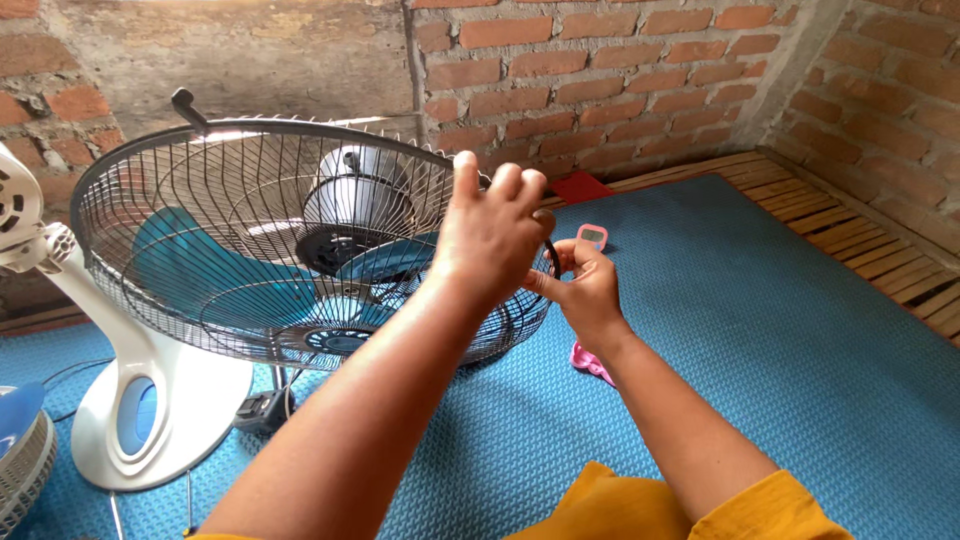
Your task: The person assembles the front grille of a black electric fan, aligning it with the fan blades and securing it with a screwdriver. They then attach the rear grille and tighten the screws to complete the assembly.
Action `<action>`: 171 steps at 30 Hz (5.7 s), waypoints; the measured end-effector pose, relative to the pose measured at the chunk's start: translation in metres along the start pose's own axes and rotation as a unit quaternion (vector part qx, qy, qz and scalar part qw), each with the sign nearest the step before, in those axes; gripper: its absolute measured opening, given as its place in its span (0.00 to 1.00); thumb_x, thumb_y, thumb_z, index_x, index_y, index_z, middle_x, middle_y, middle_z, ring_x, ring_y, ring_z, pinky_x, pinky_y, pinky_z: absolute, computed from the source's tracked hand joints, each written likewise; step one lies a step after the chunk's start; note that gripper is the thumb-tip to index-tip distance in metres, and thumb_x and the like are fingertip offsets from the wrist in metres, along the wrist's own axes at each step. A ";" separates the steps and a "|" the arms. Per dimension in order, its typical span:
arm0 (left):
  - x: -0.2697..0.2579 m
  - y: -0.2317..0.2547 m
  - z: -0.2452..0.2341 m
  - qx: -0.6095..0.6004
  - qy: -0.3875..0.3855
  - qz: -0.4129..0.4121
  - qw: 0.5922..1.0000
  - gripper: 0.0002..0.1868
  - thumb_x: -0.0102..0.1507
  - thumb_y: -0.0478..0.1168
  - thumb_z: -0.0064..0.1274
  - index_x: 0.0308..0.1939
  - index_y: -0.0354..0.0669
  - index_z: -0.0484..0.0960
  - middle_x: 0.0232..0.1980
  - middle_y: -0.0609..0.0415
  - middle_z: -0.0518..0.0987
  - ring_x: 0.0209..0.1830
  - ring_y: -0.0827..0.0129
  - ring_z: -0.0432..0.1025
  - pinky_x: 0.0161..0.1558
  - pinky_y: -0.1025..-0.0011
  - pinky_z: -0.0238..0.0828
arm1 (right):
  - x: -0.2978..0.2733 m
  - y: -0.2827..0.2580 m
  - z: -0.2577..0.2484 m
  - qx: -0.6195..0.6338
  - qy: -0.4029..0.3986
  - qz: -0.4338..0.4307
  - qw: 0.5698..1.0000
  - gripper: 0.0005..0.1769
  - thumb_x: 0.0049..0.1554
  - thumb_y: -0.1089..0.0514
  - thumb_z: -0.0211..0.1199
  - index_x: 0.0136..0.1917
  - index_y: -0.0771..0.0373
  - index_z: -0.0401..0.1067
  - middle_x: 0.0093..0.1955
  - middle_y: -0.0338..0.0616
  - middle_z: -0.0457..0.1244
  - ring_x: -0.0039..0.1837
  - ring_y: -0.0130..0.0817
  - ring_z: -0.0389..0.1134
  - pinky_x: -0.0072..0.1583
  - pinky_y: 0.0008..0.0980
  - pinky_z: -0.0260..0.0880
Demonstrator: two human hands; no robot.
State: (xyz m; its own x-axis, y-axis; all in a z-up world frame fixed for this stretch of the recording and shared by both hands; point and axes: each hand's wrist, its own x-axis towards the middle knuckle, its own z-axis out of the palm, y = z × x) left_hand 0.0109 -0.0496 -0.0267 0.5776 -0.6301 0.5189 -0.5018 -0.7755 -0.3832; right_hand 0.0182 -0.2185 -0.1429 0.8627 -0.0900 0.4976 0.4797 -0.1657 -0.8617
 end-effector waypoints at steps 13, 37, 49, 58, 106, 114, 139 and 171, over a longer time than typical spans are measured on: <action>0.006 0.019 0.025 0.041 0.016 0.022 0.999 0.12 0.55 0.49 0.58 0.42 0.57 0.85 0.48 0.59 0.74 0.58 0.60 0.62 0.67 0.49 0.41 | -0.006 0.014 -0.002 0.059 -0.019 0.015 0.998 0.10 0.50 0.66 0.72 0.47 0.67 0.76 0.43 0.34 0.67 0.46 0.20 0.65 0.49 0.23 0.69; -0.026 -0.019 -0.011 0.076 0.094 -0.098 0.988 0.60 0.39 0.88 0.54 0.55 0.43 0.76 0.56 0.50 0.73 0.62 0.52 0.64 0.66 0.26 0.39 | 0.014 -0.024 -0.023 -0.137 0.019 -0.126 0.982 0.25 0.58 0.44 0.68 0.57 0.67 0.76 0.57 0.44 0.69 0.59 0.29 0.70 0.61 0.31 0.71; -0.027 -0.016 -0.014 0.039 0.116 -0.094 0.988 0.55 0.34 0.79 0.64 0.52 0.45 0.75 0.54 0.51 0.74 0.61 0.55 0.64 0.70 0.40 0.43 | 0.082 -0.030 0.056 0.124 0.233 0.119 0.957 0.28 0.53 0.58 0.74 0.23 0.56 0.57 0.28 0.27 0.52 0.34 0.23 0.47 0.36 0.33 0.48; -0.048 -0.024 -0.024 0.076 0.065 -0.026 0.995 0.57 0.49 0.74 0.59 0.72 0.42 0.67 0.73 0.46 0.67 0.77 0.49 0.52 0.75 0.42 0.32 | 0.089 -0.021 0.052 0.102 0.292 0.090 0.947 0.22 0.49 0.65 0.74 0.23 0.58 0.63 0.28 0.30 0.57 0.32 0.24 0.52 0.34 0.34 0.52; -0.467 -0.147 0.147 -0.153 -0.364 -0.575 0.717 0.25 0.61 0.54 0.62 0.58 0.47 0.82 0.62 0.46 0.80 0.64 0.52 0.73 0.61 0.54 0.71 | -0.051 -0.097 0.306 -0.576 0.156 -0.484 0.640 0.30 0.69 0.55 0.52 0.79 0.73 0.61 0.82 0.64 0.53 0.83 0.63 0.46 0.78 0.61 0.25; -0.509 -0.129 0.206 -0.202 -0.477 -0.564 0.642 0.30 0.57 0.60 0.67 0.57 0.48 0.84 0.64 0.48 0.79 0.64 0.54 0.75 0.62 0.58 0.73 | -0.049 -0.096 0.301 -0.599 0.169 -0.498 0.605 0.29 0.69 0.53 0.51 0.78 0.72 0.65 0.79 0.62 0.57 0.81 0.62 0.50 0.78 0.61 0.25; -0.268 -0.118 0.020 -0.577 0.281 -0.304 0.704 0.10 0.74 0.37 0.42 0.56 0.35 0.70 0.45 0.53 0.70 0.42 0.70 0.65 0.47 0.70 0.67 | -0.068 -0.120 0.271 -0.280 0.059 -0.436 0.854 0.30 0.70 0.41 0.40 0.69 0.63 0.70 0.77 0.53 0.59 0.81 0.50 0.54 0.76 0.47 0.43; -0.085 -0.087 -0.045 -0.132 0.245 -0.272 0.921 0.32 0.56 0.80 0.57 0.41 0.60 0.89 0.52 0.59 0.79 0.61 0.60 0.66 0.66 0.38 0.36 | 0.005 -0.142 0.100 0.323 -0.083 -0.091 0.938 0.09 0.71 0.58 0.44 0.53 0.61 0.64 0.47 0.37 0.62 0.50 0.26 0.66 0.59 0.33 0.74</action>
